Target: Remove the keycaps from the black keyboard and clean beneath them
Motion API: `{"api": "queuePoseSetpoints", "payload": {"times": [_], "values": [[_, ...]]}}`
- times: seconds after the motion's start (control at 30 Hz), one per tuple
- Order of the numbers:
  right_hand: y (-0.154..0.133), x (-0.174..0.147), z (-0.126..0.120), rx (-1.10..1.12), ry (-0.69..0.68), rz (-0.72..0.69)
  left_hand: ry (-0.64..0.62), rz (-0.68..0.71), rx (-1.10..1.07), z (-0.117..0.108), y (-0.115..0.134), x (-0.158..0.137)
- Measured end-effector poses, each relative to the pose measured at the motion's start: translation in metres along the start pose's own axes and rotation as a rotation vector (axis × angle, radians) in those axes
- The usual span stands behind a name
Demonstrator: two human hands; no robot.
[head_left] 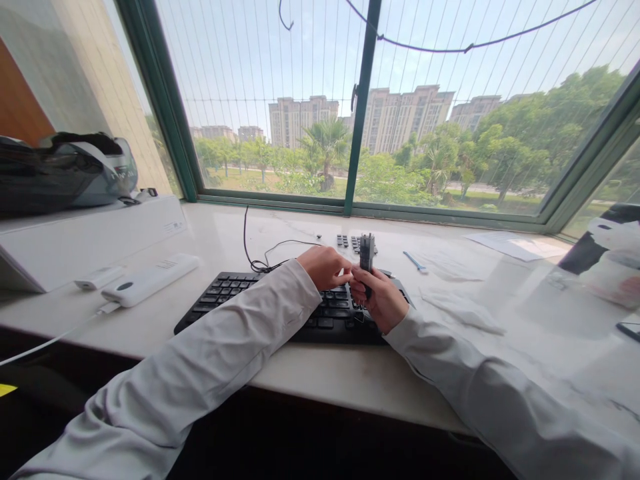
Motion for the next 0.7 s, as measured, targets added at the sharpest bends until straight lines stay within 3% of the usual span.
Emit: {"api": "queuePoseSetpoints", "payload": {"times": [0.2, 0.5, 0.7], "values": [[0.001, -0.0005, 0.0069, -0.071, -0.029, -0.009, -0.001, -0.003, 0.004, -0.003, 0.0001, -0.0006], [0.0017, 0.0002, 0.0084, -0.003, -0.088, -0.018, 0.015, -0.003, 0.023, -0.0027, -0.0007, -0.0008], [0.0007, -0.0032, 0.0053, -0.157, -0.096, -0.082, -0.01, 0.055, -0.187, -0.003, 0.0007, -0.0005]]}}
Point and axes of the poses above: each hand's wrist, its own x-axis towards the middle knuckle, its own z-axis out of the palm, y = z × x, the point moved 6 cm from there along x, towards the middle knuckle, and after that the axes turned 2 degrees about -y, right-handed, at the moved point
